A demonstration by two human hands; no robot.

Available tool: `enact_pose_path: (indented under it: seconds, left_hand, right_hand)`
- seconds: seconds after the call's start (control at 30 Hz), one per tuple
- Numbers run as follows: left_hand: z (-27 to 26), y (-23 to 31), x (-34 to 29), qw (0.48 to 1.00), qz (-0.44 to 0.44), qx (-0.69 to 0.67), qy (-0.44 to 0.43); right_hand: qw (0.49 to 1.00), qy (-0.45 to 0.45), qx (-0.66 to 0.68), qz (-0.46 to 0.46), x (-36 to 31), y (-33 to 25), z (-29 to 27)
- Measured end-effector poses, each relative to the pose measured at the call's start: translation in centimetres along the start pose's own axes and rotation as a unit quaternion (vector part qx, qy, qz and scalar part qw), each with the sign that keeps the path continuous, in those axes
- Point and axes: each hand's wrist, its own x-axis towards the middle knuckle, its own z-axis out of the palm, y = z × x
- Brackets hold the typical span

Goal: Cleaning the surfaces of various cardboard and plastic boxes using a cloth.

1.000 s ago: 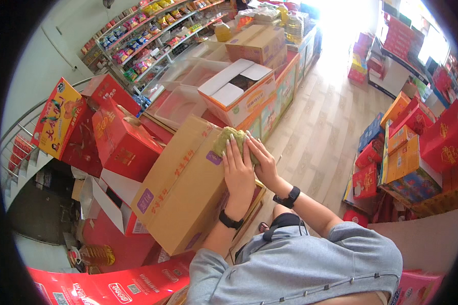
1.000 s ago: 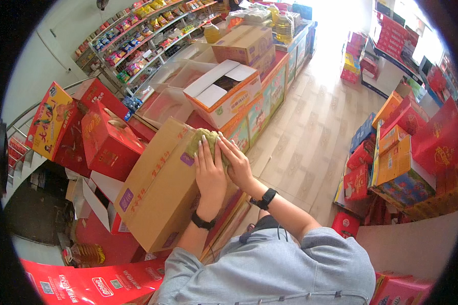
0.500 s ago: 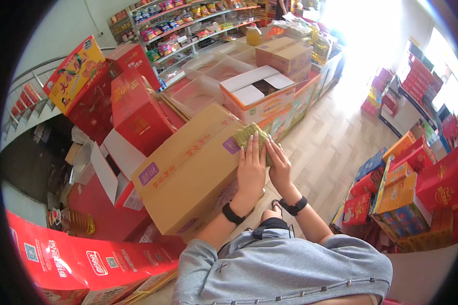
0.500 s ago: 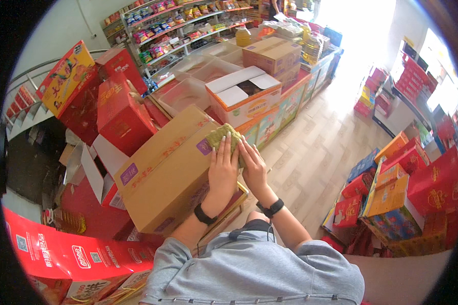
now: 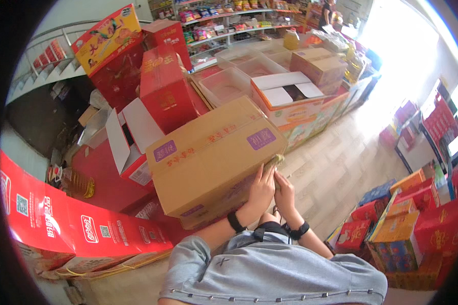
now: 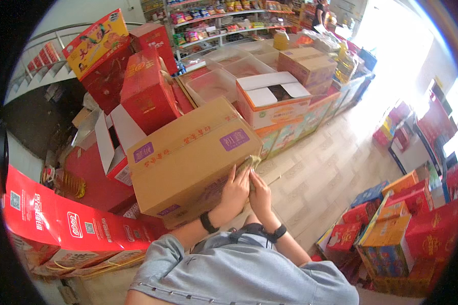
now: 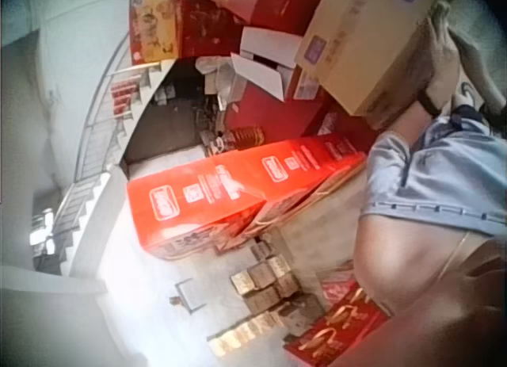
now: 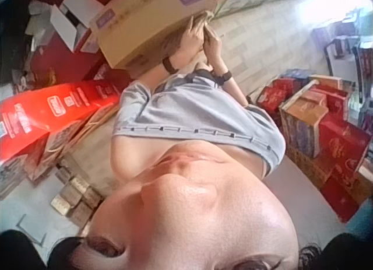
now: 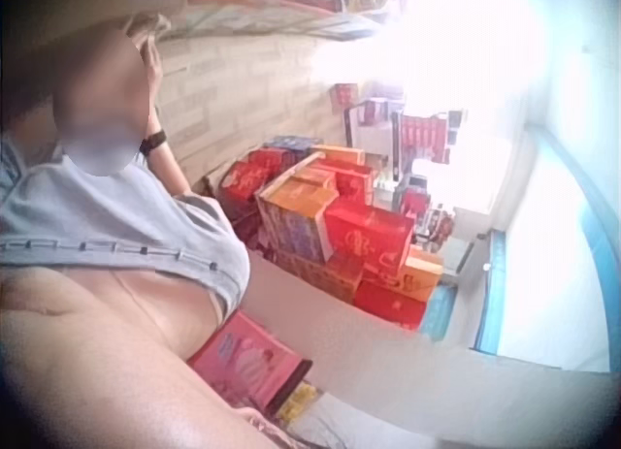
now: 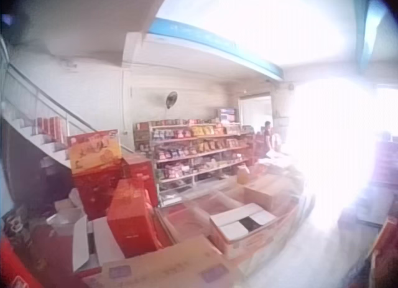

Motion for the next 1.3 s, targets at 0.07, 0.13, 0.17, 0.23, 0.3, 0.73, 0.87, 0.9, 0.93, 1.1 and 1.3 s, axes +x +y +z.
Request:
enact_pose_path:
  seconds: [0.07,0.13,0.17,0.23,0.3,0.73,0.87,0.9,0.93,1.1,1.3]
  left_hand:
    - [1.5,0.3,-1.7,1.0,-0.011,0.01,-0.013]
    - [2.1,0.3,-3.6,0.998,-0.002,0.012,-0.057]
    - [2.4,0.2,-4.7,0.997,-0.001,0.001,-0.079]
    - [3.4,0.1,-7.1,0.994,-0.012,-0.011,-0.11]
    - [4.1,0.0,-9.5,0.988,-0.027,-0.024,-0.153]
    - [2.9,-2.1,-22.6,0.932,-0.281,-0.152,-0.172]
    - [-5.3,-5.3,-21.3,0.892,-0.379,-0.212,-0.124]
    - [-8.0,-6.1,-20.6,0.894,-0.388,-0.216,-0.051]
    - [-10.2,-6.9,-19.9,0.891,-0.396,-0.218,0.021]
    - [-13.0,-10.2,-15.4,0.932,-0.336,-0.034,0.134]
    - [-8.0,-10.3,-10.6,0.951,-0.293,-0.071,0.072]
  right_hand:
    - [0.999,-0.015,0.016,0.029,-1.4,0.4,1.1]
    - [0.997,-0.055,0.044,0.037,-2.6,1.4,2.4]
    - [0.994,-0.085,0.052,0.038,-3.0,1.9,2.8]
    - [0.984,-0.173,0.043,0.021,-3.3,2.3,3.3]
    - [0.948,-0.316,0.022,0.008,-3.4,2.6,4.3]
    - [0.782,-0.603,0.003,-0.158,-6.3,-1.4,13.2]
    - [0.767,-0.49,-0.03,-0.413,-3.4,-9.3,11.1]
    - [0.772,-0.448,-0.02,-0.45,-2.1,-11.7,9.7]
    - [0.774,-0.406,-0.01,-0.485,-0.7,-14.2,8.3]
    - [0.774,-0.163,-0.003,-0.612,3.7,-19.9,3.8]
    - [0.864,-0.233,-0.093,-0.436,4.1,-12.9,4.2]
